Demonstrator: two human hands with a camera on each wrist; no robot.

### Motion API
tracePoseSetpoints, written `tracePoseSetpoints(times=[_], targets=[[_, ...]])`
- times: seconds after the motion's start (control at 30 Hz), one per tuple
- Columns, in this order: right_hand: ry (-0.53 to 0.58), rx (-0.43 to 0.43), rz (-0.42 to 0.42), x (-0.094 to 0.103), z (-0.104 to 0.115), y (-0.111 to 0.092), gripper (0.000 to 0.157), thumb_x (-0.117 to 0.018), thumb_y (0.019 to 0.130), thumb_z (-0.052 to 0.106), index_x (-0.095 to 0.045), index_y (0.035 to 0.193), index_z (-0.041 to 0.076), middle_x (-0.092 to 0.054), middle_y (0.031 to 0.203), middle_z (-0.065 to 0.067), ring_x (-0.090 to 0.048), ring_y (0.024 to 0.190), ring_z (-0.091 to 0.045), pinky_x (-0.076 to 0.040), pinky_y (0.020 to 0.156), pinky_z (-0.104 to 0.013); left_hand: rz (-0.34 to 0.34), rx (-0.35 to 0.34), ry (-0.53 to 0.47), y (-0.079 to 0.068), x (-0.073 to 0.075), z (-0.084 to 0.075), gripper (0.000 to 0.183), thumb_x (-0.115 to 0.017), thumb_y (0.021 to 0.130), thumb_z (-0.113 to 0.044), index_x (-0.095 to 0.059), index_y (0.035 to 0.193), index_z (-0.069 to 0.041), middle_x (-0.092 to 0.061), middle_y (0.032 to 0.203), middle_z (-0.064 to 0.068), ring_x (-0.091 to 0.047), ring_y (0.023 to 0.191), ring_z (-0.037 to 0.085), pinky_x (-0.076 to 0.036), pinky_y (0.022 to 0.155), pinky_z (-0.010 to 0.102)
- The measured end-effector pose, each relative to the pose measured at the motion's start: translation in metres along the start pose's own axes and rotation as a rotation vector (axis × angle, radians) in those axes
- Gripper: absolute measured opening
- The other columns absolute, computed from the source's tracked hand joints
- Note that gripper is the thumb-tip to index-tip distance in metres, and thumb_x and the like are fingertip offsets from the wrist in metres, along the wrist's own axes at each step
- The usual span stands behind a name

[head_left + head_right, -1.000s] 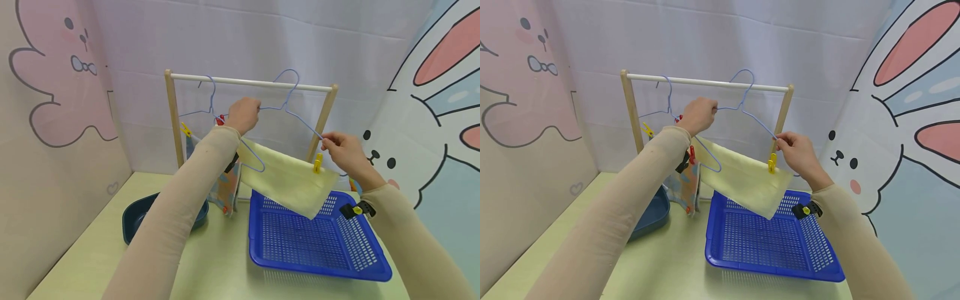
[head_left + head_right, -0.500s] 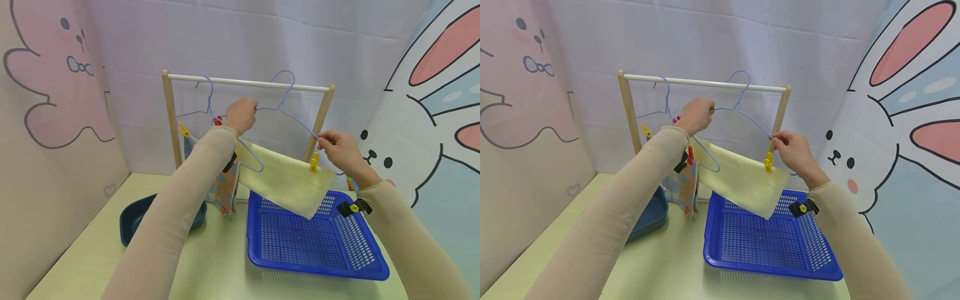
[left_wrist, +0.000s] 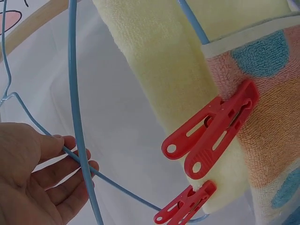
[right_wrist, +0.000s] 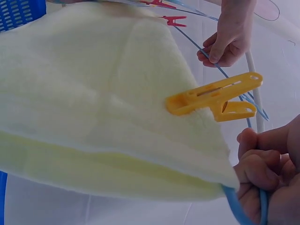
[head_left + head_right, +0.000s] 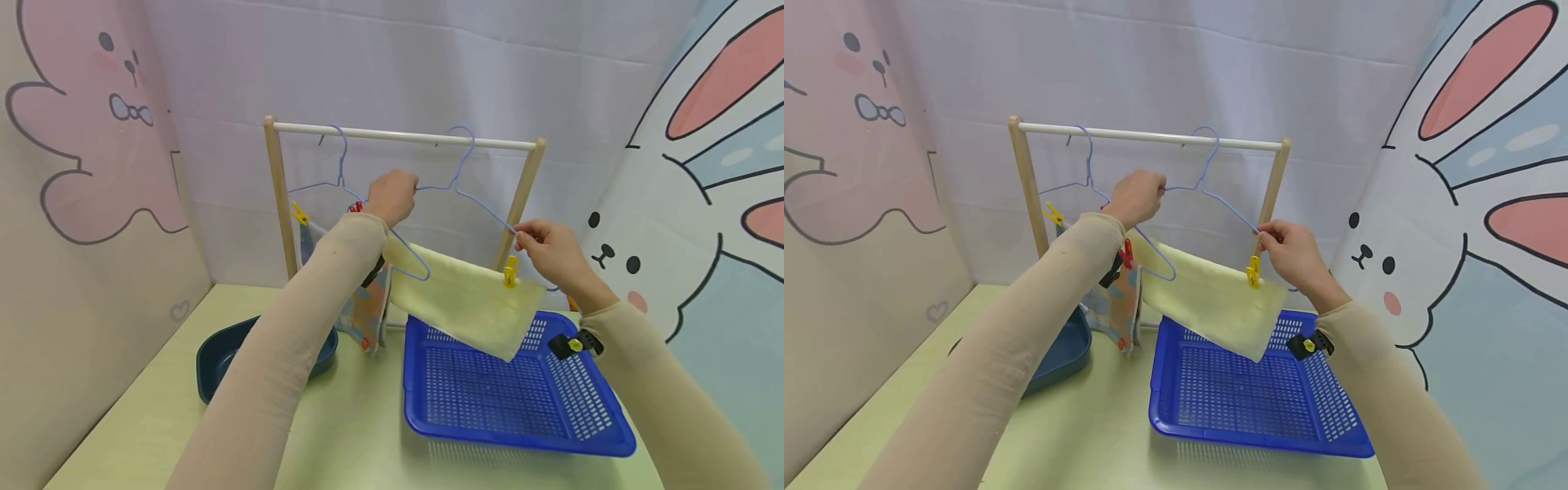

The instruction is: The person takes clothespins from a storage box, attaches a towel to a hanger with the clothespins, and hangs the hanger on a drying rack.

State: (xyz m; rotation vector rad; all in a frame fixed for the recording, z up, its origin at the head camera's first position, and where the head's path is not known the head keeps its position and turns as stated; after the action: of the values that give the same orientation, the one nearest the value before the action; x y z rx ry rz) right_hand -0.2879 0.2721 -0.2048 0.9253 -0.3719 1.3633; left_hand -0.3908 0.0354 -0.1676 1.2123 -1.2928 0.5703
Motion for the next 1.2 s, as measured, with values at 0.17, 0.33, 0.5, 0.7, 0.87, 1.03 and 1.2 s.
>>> tracePoseSetpoints(times=[0.17,0.33,0.5,0.7,0.87,1.03,1.2], targets=[[-0.007,0.001,-0.003,0.0,-0.001,-0.001,0.032,-0.043,0.102,0.022,-0.059,0.119,-0.001,-0.06,0.092,-0.012,-0.041,0.069,-0.021,-0.034,0.052,-0.025,0.021,0.003,0.005,-0.001,-0.002,-0.001,0.02,-0.05,0.093,-0.002,-0.065,0.105,-0.009,-0.066,0.1,0.005,-0.061,0.087,0.021,-0.051,0.073,0.033],[-0.001,-0.01,0.018,-0.003,-0.004,-0.001,0.034,-0.042,0.102,0.023,-0.058,0.121,-0.001,-0.059,0.094,-0.013,-0.042,0.076,-0.023,-0.035,0.056,-0.026,0.025,0.006,0.027,-0.002,-0.005,-0.001,0.019,-0.051,0.092,-0.003,-0.066,0.102,-0.01,-0.066,0.1,0.005,-0.061,0.088,0.023,-0.051,0.073,0.035],[-0.003,-0.01,0.027,-0.005,-0.006,-0.002,0.035,-0.042,0.102,0.022,-0.057,0.121,-0.002,-0.06,0.095,-0.015,-0.042,0.078,-0.024,-0.034,0.058,-0.028,0.04,0.012,0.048,-0.002,-0.009,0.0,0.018,-0.052,0.092,-0.005,-0.065,0.103,-0.01,-0.066,0.1,0.005,-0.061,0.09,0.024,-0.051,0.073,0.037],[-0.04,0.007,0.025,-0.006,-0.007,-0.002,0.033,-0.042,0.102,0.021,-0.058,0.12,-0.001,-0.06,0.095,-0.015,-0.041,0.07,-0.023,-0.033,0.052,-0.027,0.047,0.008,0.049,-0.003,-0.01,0.0,0.018,-0.051,0.092,-0.005,-0.065,0.104,-0.009,-0.065,0.101,0.005,-0.061,0.09,0.024,-0.051,0.074,0.037],[-0.083,0.026,0.026,-0.007,-0.007,-0.001,0.032,-0.042,0.102,0.02,-0.057,0.12,-0.002,-0.061,0.096,-0.016,-0.044,0.071,-0.024,-0.035,0.051,-0.026,0.043,0.006,0.043,-0.002,-0.011,0.001,0.018,-0.05,0.092,-0.003,-0.064,0.103,-0.009,-0.065,0.1,0.005,-0.061,0.09,0.023,-0.051,0.074,0.037],[-0.107,0.044,0.036,-0.008,-0.006,-0.001,0.032,-0.041,0.102,0.018,-0.056,0.121,-0.003,-0.06,0.097,-0.016,-0.047,0.079,-0.026,-0.039,0.054,-0.028,0.046,-0.001,0.011,-0.004,-0.011,0.002,0.021,-0.049,0.092,0.0,-0.065,0.106,-0.006,-0.066,0.101,0.006,-0.061,0.091,0.022,-0.051,0.077,0.034],[-0.117,0.052,0.031,-0.009,-0.008,0.0,0.03,-0.041,0.102,0.016,-0.057,0.118,-0.003,-0.06,0.097,-0.018,-0.047,0.077,-0.026,-0.038,0.054,-0.028,0.06,-0.018,-0.011,-0.006,-0.012,0.002,0.023,-0.05,0.093,0.0,-0.063,0.111,-0.005,-0.065,0.106,0.008,-0.061,0.095,0.023,-0.05,0.081,0.034]])
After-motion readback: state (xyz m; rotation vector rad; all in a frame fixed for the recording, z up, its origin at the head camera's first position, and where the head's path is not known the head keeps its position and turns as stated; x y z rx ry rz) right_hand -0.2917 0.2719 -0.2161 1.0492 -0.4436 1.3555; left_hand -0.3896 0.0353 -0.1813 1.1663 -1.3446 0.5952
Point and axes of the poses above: each hand's wrist, its own y-axis towards the middle knuckle, its own x-axis out of the back of the hand, z = x × y, the point moved 5 cm from there along y, towards the middle knuckle
